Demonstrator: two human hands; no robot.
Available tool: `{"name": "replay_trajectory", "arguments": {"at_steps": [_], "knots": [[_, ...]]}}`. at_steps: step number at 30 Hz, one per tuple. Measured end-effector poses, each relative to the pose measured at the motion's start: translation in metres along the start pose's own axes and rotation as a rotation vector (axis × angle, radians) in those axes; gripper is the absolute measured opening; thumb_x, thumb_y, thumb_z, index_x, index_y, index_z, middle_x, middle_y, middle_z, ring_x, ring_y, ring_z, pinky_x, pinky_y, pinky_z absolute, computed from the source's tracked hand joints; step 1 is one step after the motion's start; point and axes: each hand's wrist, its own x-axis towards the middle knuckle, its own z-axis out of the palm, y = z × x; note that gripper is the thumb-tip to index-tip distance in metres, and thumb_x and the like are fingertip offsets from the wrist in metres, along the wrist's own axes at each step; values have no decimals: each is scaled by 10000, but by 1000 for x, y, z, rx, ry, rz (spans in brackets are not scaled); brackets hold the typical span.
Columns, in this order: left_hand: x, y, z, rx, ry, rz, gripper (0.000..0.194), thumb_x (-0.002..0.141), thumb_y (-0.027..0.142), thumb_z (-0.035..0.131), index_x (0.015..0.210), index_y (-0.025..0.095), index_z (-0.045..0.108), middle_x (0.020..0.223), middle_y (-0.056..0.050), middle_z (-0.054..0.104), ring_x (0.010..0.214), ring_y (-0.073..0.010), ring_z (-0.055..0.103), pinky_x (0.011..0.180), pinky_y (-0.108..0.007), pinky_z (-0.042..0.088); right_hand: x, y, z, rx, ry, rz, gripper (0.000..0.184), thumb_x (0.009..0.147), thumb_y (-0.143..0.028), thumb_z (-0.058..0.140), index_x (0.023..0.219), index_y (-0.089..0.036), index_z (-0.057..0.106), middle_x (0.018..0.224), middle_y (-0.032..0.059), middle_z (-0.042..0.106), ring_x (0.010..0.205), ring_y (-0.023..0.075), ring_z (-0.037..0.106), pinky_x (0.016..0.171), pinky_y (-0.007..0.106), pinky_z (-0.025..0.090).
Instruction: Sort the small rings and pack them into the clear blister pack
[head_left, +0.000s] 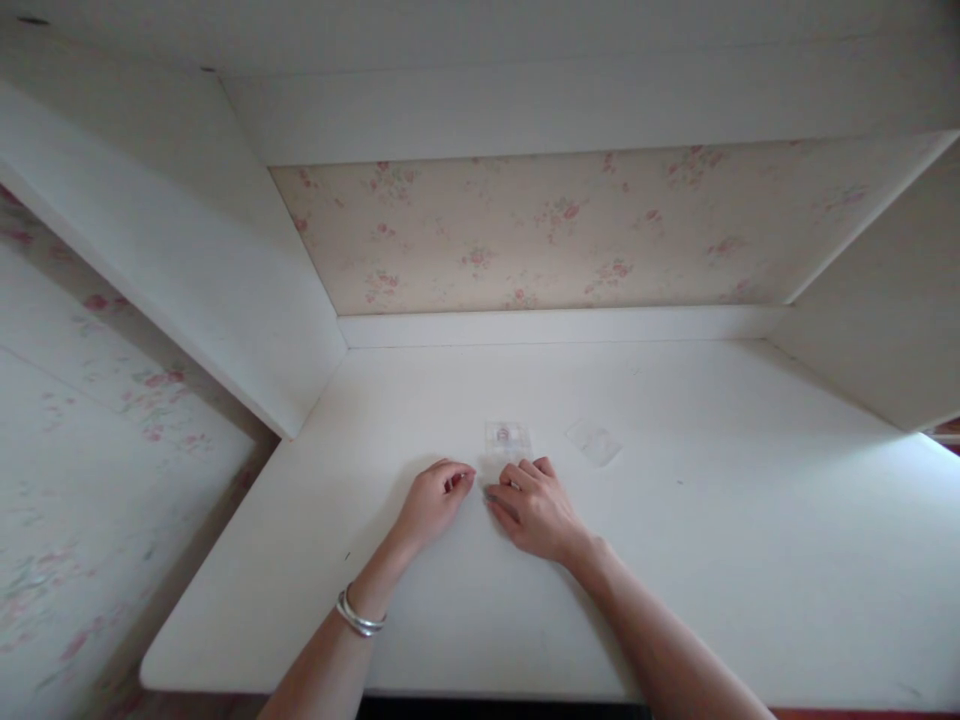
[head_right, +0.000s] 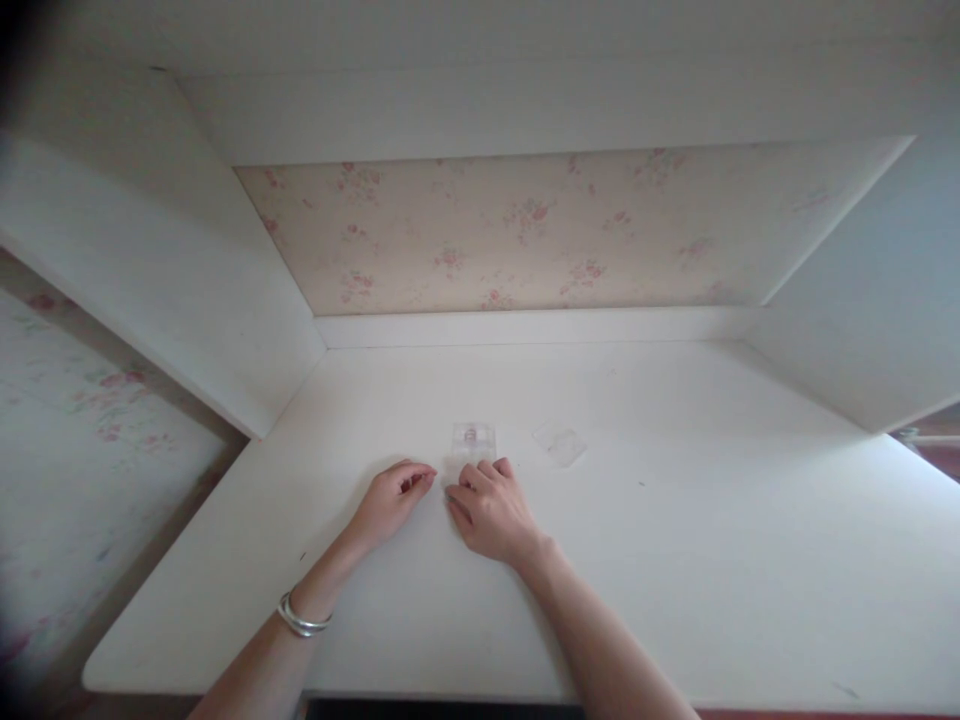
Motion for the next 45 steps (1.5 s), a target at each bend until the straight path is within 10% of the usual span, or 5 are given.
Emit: {"name": "replay_trajectory", "arguments": {"at_steps": [22,35,45], "knots": [[-10,8,5,199,-193,144,200,841,344,525,965,268,663,899,8,624,735,-112,579,697,-212,446,5,12,12,181,240,153,194,888,-276,496,885,-239,687,810,24,589,774,138,529,727,288,333],[-13,6,7,248,-150,161,187,847,311,513,856,243,687,855,-18,633,734,-144,589,694,-251,437,51,47,6,17,269,270,213,889,-293,485,866,-239,689,841,26,602,806,149,551,747,300,363],[-12,5,7,145,-132,131,187,870,287,486,861,224,662,895,-15,619,761,-131,580,692,-231,431,37,56,6,164,376,357,246,871,-355,494,854,-223,701,816,25,606,728,138,561,697,285,396]]}}
